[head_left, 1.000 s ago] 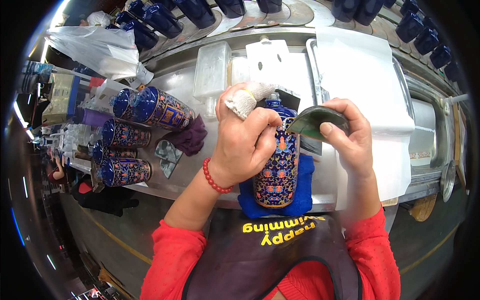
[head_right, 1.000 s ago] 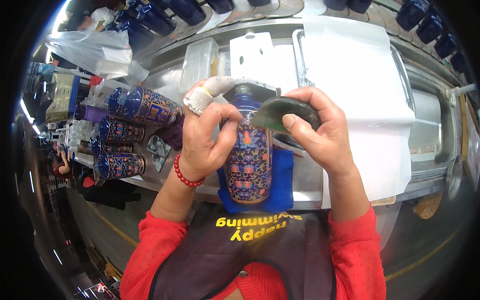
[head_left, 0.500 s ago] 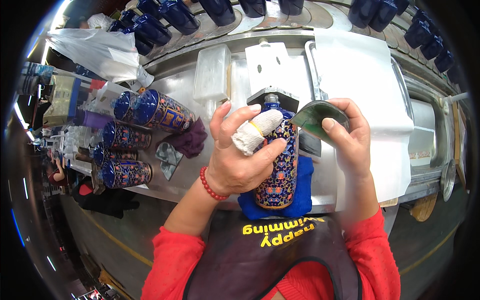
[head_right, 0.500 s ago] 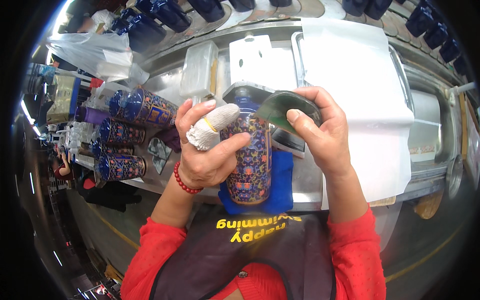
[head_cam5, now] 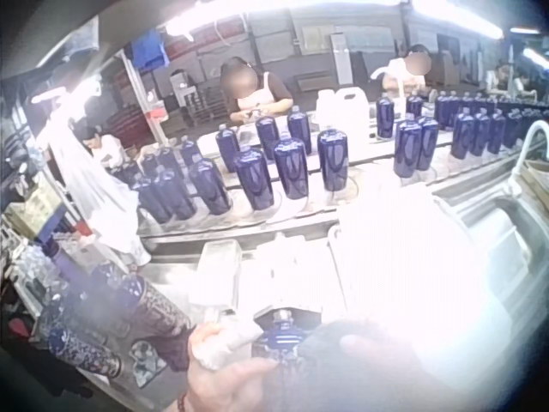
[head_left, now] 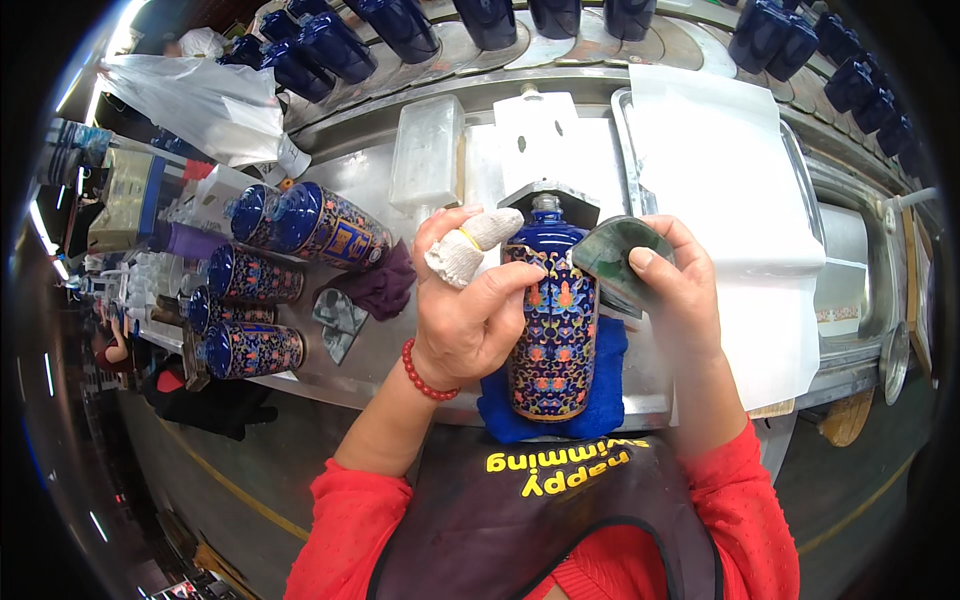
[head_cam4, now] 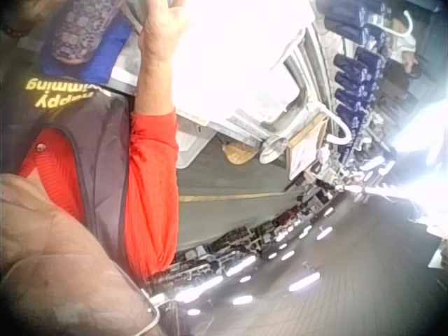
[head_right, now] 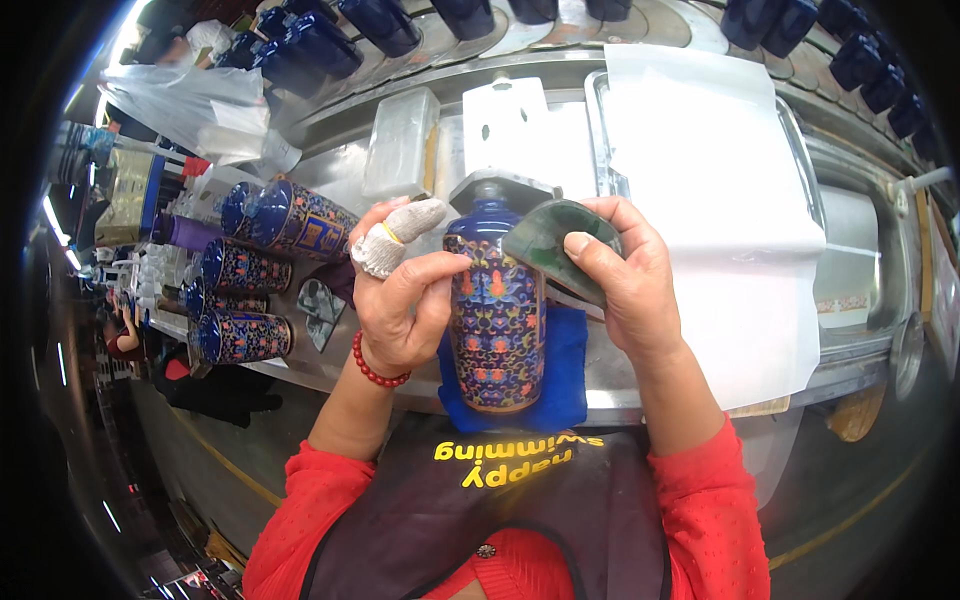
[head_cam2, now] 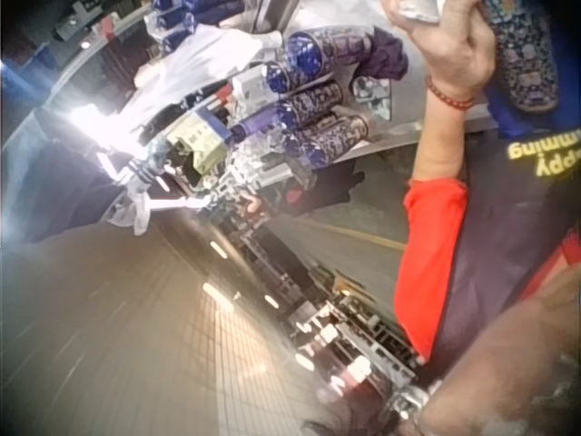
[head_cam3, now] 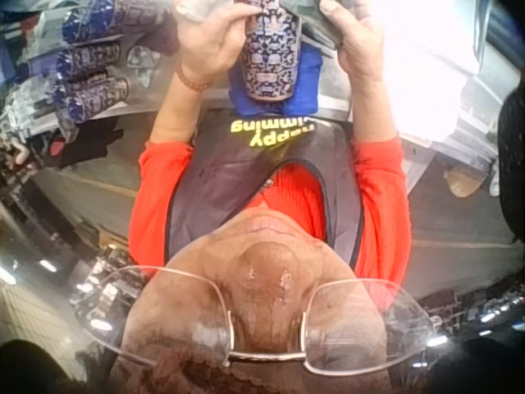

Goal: The person applies small decorative stickers to a blue patterned bottle using a small tool. They peel stickers from a sheet, place them on the bottle surface, and smooth them down. The person rotates the bottle to access different sides and continues applying stickers throughout the clip.

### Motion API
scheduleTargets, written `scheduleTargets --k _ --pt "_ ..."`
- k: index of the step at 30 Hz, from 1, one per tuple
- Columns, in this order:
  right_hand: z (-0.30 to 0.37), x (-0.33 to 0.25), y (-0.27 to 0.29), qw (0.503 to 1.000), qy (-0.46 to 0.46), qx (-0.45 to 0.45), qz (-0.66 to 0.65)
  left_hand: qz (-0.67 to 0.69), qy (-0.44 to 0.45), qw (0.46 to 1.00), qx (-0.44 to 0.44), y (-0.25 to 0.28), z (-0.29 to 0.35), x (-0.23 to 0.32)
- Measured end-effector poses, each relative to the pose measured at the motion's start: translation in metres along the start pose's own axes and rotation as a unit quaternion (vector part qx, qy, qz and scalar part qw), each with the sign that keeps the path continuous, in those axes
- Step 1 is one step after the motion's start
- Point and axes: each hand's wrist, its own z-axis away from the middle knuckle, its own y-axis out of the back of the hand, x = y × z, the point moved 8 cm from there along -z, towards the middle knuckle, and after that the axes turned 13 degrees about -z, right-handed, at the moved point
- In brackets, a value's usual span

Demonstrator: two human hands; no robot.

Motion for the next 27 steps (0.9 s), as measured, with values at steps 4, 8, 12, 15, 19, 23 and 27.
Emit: scheduleTargets --k 4,8,12,15,19,23,27 --pt "0.0 0.0 -0.003 1.0 0.001 -0.002 0.008 0.014 0.015 1.0 0.006 0.001 0.0 -0.004" --pt "-0.001 -0.001 -0.007 1.0 0.008 -0.008 0.016 0.025 0.03 0.999 0.01 0.001 0.001 -0.007" --pt "-0.002 -0.002 -0.009 1.0 0.017 -0.009 0.013 -0.013 -0.001 1.0 -0.003 0.0 0.002 0.007" --pt "-0.004 -0.005 -0.007 1.0 0.022 0.001 -0.003 -0.071 -0.046 0.995 -0.049 -0.008 0.001 0.023" --pt "-0.002 -0.013 -0.001 0.999 0.041 0.01 -0.005 -0.156 -0.042 0.983 -0.086 -0.015 -0.002 0.025" --pt "0.002 -0.014 0.003 0.999 0.045 0.015 0.007 -0.17 -0.015 0.983 -0.071 -0.013 -0.001 0.021" --pt "0.005 -0.012 0.003 0.999 0.049 0.019 0.006 -0.189 0.011 0.979 -0.07 -0.012 0.003 0.012"
